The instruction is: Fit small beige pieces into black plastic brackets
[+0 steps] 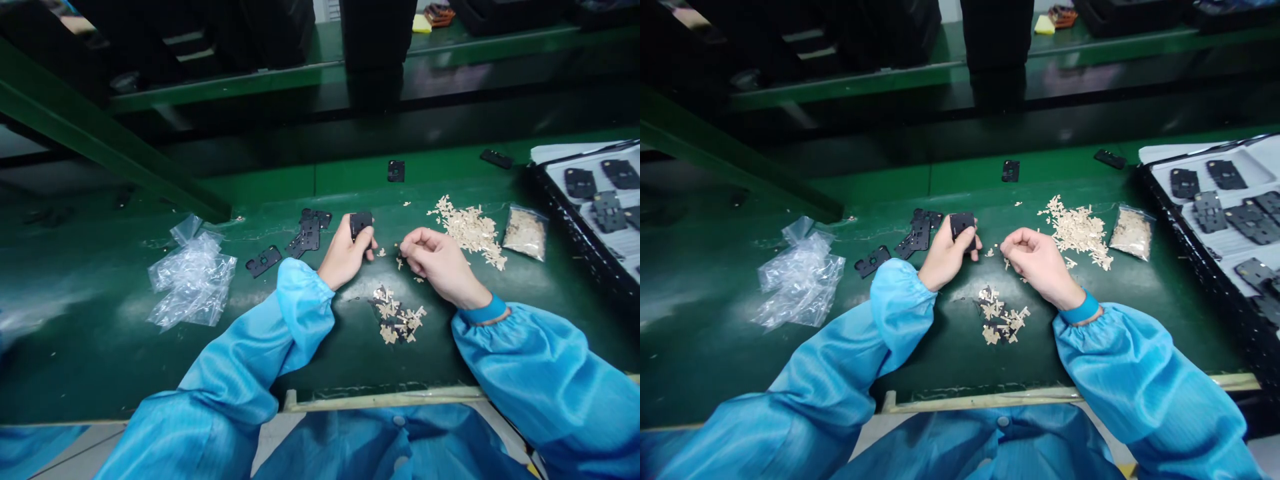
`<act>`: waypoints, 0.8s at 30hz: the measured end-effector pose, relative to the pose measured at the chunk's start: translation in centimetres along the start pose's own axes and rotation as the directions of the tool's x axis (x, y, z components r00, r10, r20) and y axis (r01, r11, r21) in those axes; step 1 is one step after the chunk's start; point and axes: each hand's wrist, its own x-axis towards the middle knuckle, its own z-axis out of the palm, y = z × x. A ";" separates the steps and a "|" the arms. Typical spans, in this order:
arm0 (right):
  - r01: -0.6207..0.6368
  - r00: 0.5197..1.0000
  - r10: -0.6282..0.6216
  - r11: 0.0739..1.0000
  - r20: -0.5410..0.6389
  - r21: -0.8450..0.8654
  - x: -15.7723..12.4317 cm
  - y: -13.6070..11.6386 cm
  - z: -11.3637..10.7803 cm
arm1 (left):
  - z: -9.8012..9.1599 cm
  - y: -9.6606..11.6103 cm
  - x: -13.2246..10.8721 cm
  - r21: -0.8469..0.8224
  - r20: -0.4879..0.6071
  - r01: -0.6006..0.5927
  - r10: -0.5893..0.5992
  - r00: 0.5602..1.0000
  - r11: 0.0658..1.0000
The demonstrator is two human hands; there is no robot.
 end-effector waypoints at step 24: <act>0.219 0.954 -0.293 0.835 -0.070 -0.505 0.0 1.5 0.6 | 1.0 0.7 -0.4 -0.173 -0.031 0.086 -0.093 0.995 0.981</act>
